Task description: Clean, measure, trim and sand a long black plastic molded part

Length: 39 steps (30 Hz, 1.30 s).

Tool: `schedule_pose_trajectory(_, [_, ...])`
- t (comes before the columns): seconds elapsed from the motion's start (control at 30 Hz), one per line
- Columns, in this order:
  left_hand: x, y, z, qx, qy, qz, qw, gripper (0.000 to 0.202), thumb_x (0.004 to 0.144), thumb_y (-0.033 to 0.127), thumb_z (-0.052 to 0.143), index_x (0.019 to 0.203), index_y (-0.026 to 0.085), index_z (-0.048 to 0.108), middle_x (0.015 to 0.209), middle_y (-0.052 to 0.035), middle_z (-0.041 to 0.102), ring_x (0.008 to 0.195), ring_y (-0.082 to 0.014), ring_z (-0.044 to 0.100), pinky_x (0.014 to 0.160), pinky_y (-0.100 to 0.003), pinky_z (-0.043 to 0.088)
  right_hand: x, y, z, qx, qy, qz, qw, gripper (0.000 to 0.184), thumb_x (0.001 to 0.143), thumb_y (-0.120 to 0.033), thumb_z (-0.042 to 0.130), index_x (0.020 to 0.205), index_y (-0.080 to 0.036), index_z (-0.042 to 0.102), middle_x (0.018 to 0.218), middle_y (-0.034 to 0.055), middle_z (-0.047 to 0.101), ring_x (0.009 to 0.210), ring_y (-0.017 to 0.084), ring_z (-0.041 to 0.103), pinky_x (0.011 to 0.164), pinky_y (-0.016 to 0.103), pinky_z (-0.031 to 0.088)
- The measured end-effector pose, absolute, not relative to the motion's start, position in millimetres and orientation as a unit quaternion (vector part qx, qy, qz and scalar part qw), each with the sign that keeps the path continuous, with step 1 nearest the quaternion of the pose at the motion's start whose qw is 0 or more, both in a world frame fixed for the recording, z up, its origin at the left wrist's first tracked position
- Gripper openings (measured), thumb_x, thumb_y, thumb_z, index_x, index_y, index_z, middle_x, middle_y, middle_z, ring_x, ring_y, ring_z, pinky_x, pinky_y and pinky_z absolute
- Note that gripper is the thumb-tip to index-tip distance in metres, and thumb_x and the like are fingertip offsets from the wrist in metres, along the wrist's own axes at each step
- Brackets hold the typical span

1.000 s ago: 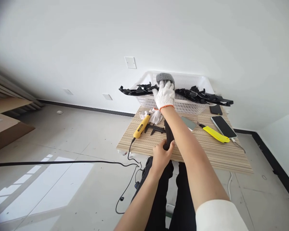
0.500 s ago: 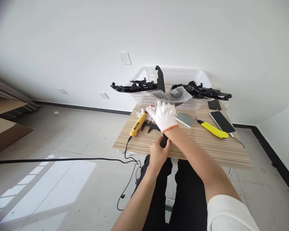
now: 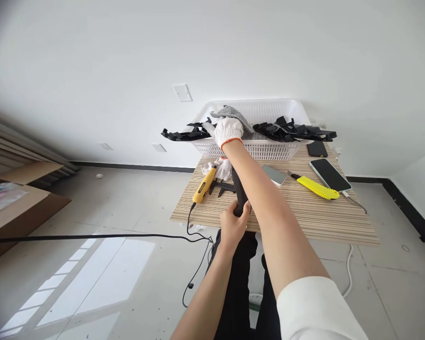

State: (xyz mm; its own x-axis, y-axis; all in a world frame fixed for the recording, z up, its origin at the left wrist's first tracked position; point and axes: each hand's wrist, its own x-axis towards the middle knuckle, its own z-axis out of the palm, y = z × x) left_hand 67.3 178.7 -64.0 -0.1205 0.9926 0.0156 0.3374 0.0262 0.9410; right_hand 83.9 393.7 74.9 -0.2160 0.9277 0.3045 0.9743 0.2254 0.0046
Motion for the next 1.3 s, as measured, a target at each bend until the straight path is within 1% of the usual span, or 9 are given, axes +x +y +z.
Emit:
schedule_pose_trajectory(0.07, [67, 178, -63, 0.548, 0.610, 0.432, 0.375, 0.041, 0.090, 0.050, 0.055, 0.063, 0.020, 0.044, 0.054, 0.0048, 0.043, 0.052, -0.0107, 0.040, 0.055, -0.025, 0.027, 89, 379, 67, -0.648, -0.739, -0.112, 0.145, 0.087, 0.099, -0.064, 0.016, 0.150, 0.002, 0.039, 0.127, 0.0330, 0.061, 0.108, 0.038, 0.064, 0.081, 0.046, 0.049])
schedule_pose_trajectory(0.17, [67, 177, -62, 0.551, 0.609, 0.431, 0.373, 0.042, 0.090, 0.051, 0.055, 0.064, 0.020, 0.043, 0.053, 0.0047, 0.043, 0.052, -0.0108, 0.039, 0.055, -0.025, 0.028, 101, 347, 52, -0.648, -0.737, -0.118, 0.150, 0.085, 0.099, -0.067, 0.014, 0.152, -0.005, 0.040, 0.127, 0.0289, 0.063, 0.103, 0.034, 0.066, 0.074, 0.040, 0.048])
schedule_pose_trajectory(0.3, [65, 177, -63, 0.554, 0.610, 0.426, 0.373, 0.038, 0.089, 0.047, 0.055, 0.064, 0.020, 0.045, 0.054, 0.0045, 0.044, 0.053, -0.0107, 0.038, 0.056, -0.025, 0.029, 115, 292, 34, -0.622, -0.756, -0.106, 0.172, 0.081, 0.099, -0.067, 0.016, 0.134, -0.011, 0.062, 0.108, 0.0205, 0.073, 0.100, 0.029, 0.067, 0.081, 0.037, 0.045])
schedule_pose_trajectory(0.4, [62, 178, -66, 0.560, 0.614, 0.407, 0.378, 0.022, 0.081, 0.035, 0.062, 0.069, 0.019, 0.052, 0.055, 0.0034, 0.048, 0.054, -0.0119, 0.039, 0.056, -0.025, 0.028, 121, 246, 23, -0.639, -0.751, -0.062, 0.152, 0.082, 0.096, -0.072, 0.020, 0.131, -0.012, 0.064, 0.095, 0.0184, 0.075, 0.086, 0.027, 0.069, 0.072, 0.035, 0.045])
schedule_pose_trajectory(0.6, [59, 181, -71, 0.614, 0.609, 0.378, 0.330, 0.016, 0.076, 0.023, 0.059, 0.065, 0.019, 0.049, 0.054, 0.0013, 0.046, 0.054, -0.0136, 0.042, 0.056, -0.028, 0.026, 128, 207, 9, -0.644, -0.749, -0.055, 0.144, 0.080, 0.093, -0.074, 0.034, 0.134, -0.010, 0.061, 0.113, 0.0219, 0.072, 0.096, 0.030, 0.069, 0.077, 0.037, 0.047])
schedule_pose_trajectory(0.87, [63, 183, -64, 0.523, 0.622, 0.432, 0.390, 0.022, 0.073, 0.029, 0.062, 0.061, 0.020, 0.045, 0.053, 0.0028, 0.049, 0.055, -0.0120, 0.041, 0.052, -0.025, 0.028, 108, 255, 26, -0.631, -0.761, -0.051, 0.144, 0.070, 0.098, -0.066, 0.028, 0.109, -0.014, 0.073, 0.092, 0.0188, 0.074, 0.086, 0.032, 0.070, 0.069, 0.040, 0.046])
schedule_pose_trajectory(1.13, [60, 182, -67, 0.563, 0.637, 0.380, 0.364, 0.031, 0.069, 0.027, 0.065, 0.057, 0.022, 0.037, 0.052, 0.0002, 0.047, 0.056, -0.0160, 0.047, 0.052, -0.027, 0.027, 108, 227, 35, -0.669, -0.733, -0.010, 0.120, 0.070, 0.100, -0.061, 0.023, 0.097, -0.015, 0.076, 0.078, 0.0179, 0.073, 0.075, 0.032, 0.070, 0.062, 0.040, 0.047])
schedule_pose_trajectory(1.2, [62, 181, -63, 0.543, 0.646, 0.381, 0.377, 0.027, 0.070, 0.030, 0.065, 0.060, 0.022, 0.041, 0.054, 0.0002, 0.050, 0.056, -0.0159, 0.046, 0.053, -0.028, 0.029, 109, 235, 34, -0.653, -0.747, -0.024, 0.123, 0.069, 0.101, -0.059, 0.020, 0.097, -0.018, 0.076, 0.077, 0.0161, 0.073, 0.078, 0.031, 0.070, 0.065, 0.041, 0.047])
schedule_pose_trajectory(1.3, [64, 179, -59, 0.524, 0.652, 0.392, 0.384, 0.025, 0.071, 0.031, 0.065, 0.060, 0.021, 0.044, 0.053, 0.0006, 0.050, 0.056, -0.0148, 0.043, 0.054, -0.028, 0.031, 106, 245, 32, -0.642, -0.751, -0.050, 0.143, 0.067, 0.101, -0.061, 0.023, 0.104, -0.017, 0.075, 0.092, 0.0177, 0.075, 0.088, 0.033, 0.070, 0.069, 0.042, 0.049])
